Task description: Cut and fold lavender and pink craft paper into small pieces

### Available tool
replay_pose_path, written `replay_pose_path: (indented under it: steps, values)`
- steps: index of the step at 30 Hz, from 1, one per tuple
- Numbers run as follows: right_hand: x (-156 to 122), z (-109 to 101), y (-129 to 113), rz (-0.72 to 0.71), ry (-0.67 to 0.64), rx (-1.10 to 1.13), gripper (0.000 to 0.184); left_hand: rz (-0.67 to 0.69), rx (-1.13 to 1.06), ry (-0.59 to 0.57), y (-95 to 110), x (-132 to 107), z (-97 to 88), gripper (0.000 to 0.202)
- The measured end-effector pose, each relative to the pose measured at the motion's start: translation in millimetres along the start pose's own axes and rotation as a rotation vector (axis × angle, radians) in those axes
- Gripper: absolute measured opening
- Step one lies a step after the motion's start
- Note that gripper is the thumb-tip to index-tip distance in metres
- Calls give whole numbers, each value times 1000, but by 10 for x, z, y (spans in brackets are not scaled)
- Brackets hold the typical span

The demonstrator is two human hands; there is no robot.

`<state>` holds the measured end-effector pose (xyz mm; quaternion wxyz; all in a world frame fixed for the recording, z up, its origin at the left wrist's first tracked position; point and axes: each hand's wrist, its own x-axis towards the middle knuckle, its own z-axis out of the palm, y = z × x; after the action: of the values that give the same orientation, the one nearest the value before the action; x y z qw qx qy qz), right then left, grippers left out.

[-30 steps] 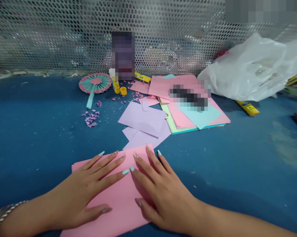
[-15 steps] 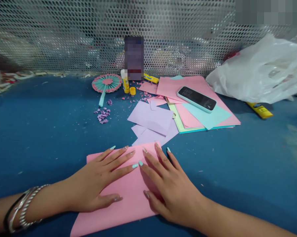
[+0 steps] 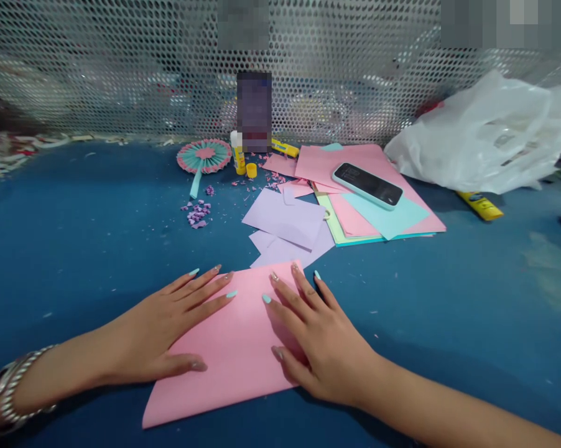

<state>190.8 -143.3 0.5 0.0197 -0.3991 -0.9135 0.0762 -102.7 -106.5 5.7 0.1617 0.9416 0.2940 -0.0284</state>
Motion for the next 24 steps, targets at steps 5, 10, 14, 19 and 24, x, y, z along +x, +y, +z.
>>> replay_pose_path:
  steps: [5, 10, 14, 19, 24]
  values:
    - [8, 16, -2, -4, 16, 18, 60, -24, 45, -9, -102, -150, -45, 79]
    - [10, 25, -8, -5, 42, 30, 60, -15, 11, -5, -111, -143, -54, 78]
    - [15, 27, -14, -8, 38, 23, 60, -27, 14, -29, -109, -144, -52, 77]
    - [16, 27, 4, -6, 26, 9, 60, -22, 31, -29, -116, -142, -37, 78]
    - [-33, -53, -147, -65, 66, -58, 59, -23, 56, -19, -101, -131, -24, 78]
